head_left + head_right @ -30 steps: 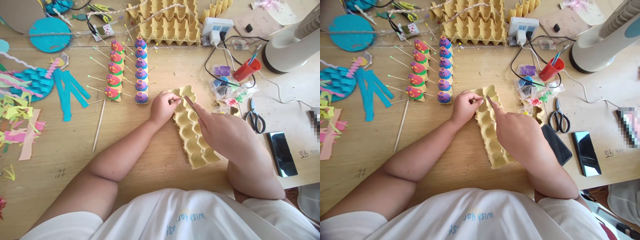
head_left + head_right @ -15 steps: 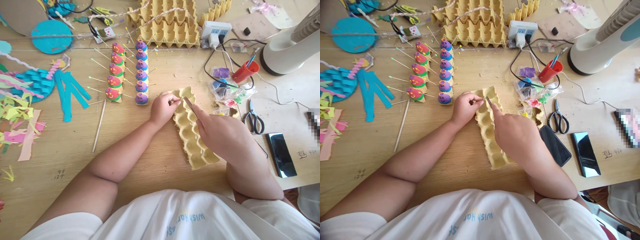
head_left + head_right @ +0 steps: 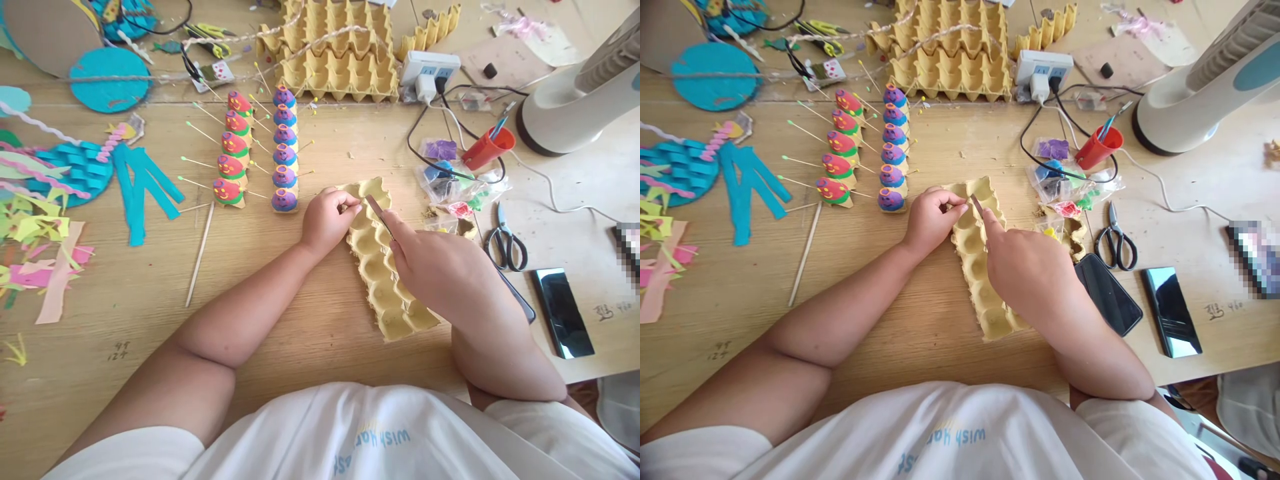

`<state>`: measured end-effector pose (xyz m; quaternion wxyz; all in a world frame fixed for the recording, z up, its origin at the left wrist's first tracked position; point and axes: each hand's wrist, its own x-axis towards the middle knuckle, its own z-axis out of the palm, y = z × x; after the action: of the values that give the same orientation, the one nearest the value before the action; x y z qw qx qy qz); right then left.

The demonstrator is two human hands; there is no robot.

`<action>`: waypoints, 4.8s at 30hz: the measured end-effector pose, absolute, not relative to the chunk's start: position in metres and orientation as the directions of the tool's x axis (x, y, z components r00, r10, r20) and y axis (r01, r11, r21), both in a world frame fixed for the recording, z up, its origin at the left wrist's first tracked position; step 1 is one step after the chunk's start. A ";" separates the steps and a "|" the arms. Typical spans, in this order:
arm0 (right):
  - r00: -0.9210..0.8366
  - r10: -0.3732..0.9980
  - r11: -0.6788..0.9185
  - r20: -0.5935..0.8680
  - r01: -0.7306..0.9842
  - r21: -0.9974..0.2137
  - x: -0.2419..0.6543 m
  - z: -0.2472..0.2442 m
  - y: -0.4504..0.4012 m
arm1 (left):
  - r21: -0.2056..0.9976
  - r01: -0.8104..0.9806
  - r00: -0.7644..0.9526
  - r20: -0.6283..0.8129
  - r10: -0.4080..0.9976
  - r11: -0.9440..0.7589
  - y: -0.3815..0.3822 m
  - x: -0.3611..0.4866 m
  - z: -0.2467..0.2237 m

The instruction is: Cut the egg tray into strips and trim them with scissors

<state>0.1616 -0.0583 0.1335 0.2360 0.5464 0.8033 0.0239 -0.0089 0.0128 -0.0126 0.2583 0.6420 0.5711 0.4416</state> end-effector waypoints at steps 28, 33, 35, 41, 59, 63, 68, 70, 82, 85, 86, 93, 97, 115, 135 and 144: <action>-0.298 0.871 0.417 -0.391 0.868 0.269 0.160 0.132 -0.061 | 0.848 0.480 -0.046 0.282 0.958 -0.227 0.014 -0.009 -0.014; -0.284 0.866 0.411 -0.411 0.873 0.262 0.161 0.133 -0.060 | 0.838 0.492 -0.044 0.294 0.955 -0.235 0.014 -0.009 -0.013; -0.284 0.866 0.410 -0.411 0.875 0.258 0.161 0.133 -0.060 | 0.837 0.498 -0.045 0.284 0.958 -0.226 0.014 -0.009 -0.013; -0.302 0.876 0.414 -0.377 0.872 0.263 0.164 0.132 -0.063 | 0.844 0.487 -0.052 0.285 0.957 -0.224 0.014 -0.009 -0.013; -0.329 0.927 0.359 -0.179 0.915 0.181 0.177 0.142 -0.057 | 0.843 0.481 -0.045 0.299 0.953 -0.242 0.014 -0.008 -0.014; -0.261 0.947 0.297 -0.184 0.933 0.204 0.174 0.135 -0.054 | 0.851 0.482 -0.052 0.266 0.963 -0.209 0.014 -0.008 -0.013; -0.252 0.911 0.325 -0.326 0.925 0.196 0.161 0.121 -0.056 | 0.854 0.485 -0.039 0.236 0.971 -0.187 0.014 -0.008 -0.012; -0.256 0.896 0.341 -0.364 0.920 0.192 0.157 0.117 -0.059 | 0.856 0.483 -0.035 0.232 0.972 -0.187 0.015 -0.009 -0.012; -0.293 0.940 0.296 -0.172 0.955 -0.009 0.199 0.106 -0.108 | 0.865 0.464 -0.024 0.231 0.973 -0.194 0.014 -0.011 -0.011; -0.314 0.949 0.310 -0.029 0.946 -0.094 0.248 0.086 -0.141 | 0.862 0.472 -0.032 0.226 0.974 -0.185 0.014 -0.010 -0.010; -0.257 0.966 0.258 0.017 0.961 -0.096 0.269 0.077 -0.152 | 0.860 0.475 -0.031 0.229 0.973 -0.187 0.013 -0.010 -0.010; 0.165 0.984 -0.155 0.074 0.980 -0.125 0.381 0.025 -0.195 | 0.852 0.475 -0.027 0.263 0.964 -0.219 0.013 -0.010 -0.012; 0.222 0.973 -0.209 0.066 0.963 -0.168 0.393 0.017 -0.195 | 0.849 0.481 -0.023 0.261 0.965 -0.218 0.013 -0.010 -0.012; 0.167 0.972 -0.165 0.167 0.986 -0.026 0.348 0.018 -0.226 | 0.849 0.493 -0.035 0.237 0.971 -0.189 0.013 -0.010 -0.010; -0.350 0.933 0.337 -0.081 0.931 -0.143 0.169 0.089 -0.124 | 0.847 0.482 -0.020 0.266 0.964 -0.224 0.013 -0.013 -0.016; -0.199 0.966 0.181 -0.163 0.976 -0.120 0.165 0.084 -0.113 | 0.846 0.494 -0.039 0.250 0.967 -0.199 0.013 -0.013 -0.016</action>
<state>0.1654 -0.1130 0.0836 0.0249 0.6323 0.7680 -0.0988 -0.0128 0.0128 -0.0158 0.2699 0.6384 0.5724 0.4380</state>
